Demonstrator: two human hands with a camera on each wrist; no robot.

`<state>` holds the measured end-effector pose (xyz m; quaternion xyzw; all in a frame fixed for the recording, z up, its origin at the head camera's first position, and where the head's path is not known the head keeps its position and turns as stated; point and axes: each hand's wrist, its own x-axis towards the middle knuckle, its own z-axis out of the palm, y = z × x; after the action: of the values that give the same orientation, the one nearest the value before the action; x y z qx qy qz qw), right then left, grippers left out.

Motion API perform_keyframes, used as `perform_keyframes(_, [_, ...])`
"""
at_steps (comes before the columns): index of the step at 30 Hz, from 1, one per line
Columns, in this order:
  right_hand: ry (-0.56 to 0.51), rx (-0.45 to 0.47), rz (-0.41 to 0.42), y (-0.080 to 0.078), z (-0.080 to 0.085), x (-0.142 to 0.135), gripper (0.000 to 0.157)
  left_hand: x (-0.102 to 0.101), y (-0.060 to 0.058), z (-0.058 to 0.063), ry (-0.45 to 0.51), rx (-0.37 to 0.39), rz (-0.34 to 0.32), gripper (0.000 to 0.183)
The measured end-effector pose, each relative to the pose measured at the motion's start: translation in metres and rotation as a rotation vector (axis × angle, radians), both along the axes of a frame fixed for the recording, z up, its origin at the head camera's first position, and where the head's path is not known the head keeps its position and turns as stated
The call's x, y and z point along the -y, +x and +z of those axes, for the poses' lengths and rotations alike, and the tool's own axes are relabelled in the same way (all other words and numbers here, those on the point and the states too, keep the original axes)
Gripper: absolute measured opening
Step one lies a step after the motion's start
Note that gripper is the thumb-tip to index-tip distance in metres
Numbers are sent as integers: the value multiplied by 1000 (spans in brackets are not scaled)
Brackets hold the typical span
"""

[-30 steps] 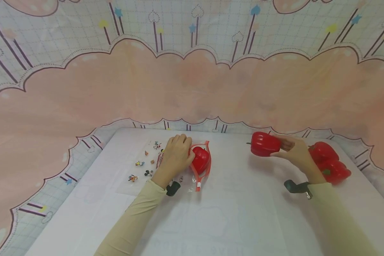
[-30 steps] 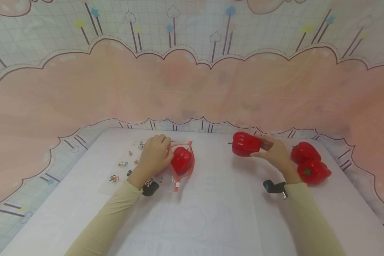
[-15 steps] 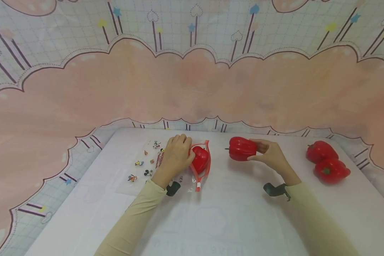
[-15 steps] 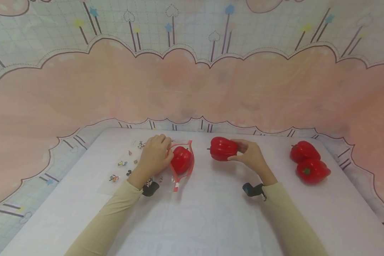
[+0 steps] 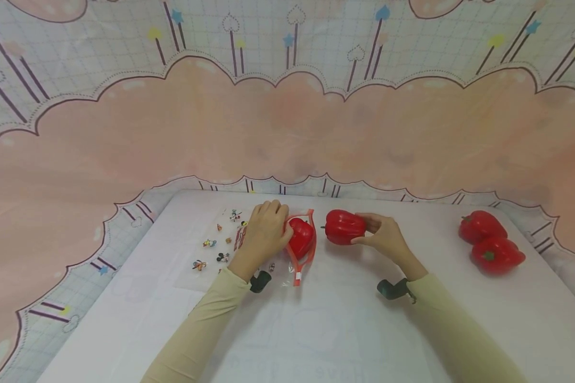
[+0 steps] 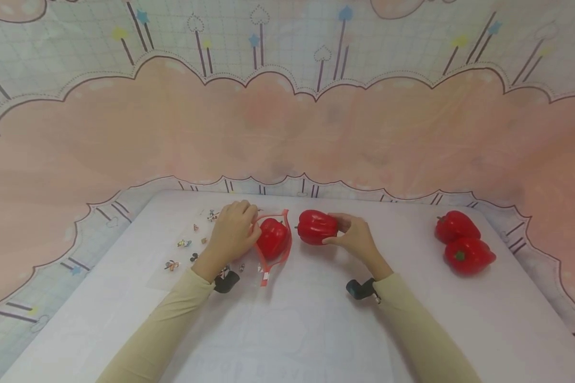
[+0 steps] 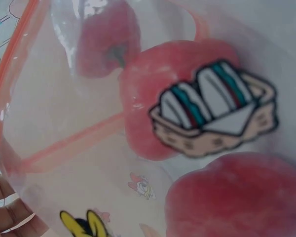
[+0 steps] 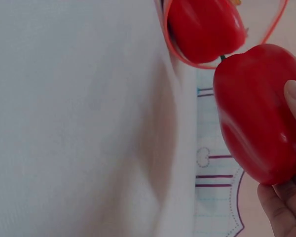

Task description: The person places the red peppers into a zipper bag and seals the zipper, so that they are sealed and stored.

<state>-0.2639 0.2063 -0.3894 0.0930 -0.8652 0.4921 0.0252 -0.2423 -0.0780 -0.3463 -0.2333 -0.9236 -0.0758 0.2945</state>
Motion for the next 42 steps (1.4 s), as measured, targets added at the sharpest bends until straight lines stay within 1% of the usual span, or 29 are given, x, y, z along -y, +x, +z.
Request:
perform_keyframes(7, [29,10,0,0,-4,8,66,-1,0,0,4,17,-5,19])
perform_keyframes(13, [20,6,11,-1,-5,12,65,-2,0,1,9,35,-4,20])
perform_keyframes(22, [26,9,-1,-4,-7,17,65,-3,0,3,1,81,7,19])
perform_keyframes(30, [24,0,3,-4,-8,24,63,-4,0,2,9,85,7,21])
perform_keyframes(35, [6,-21,23,-4,-9,29,61,-5,0,3,9,80,6,24])
perform_keyframes(42, [2,-25,37,-3,-8,36,62,-5,-1,2,0,64,6,22])
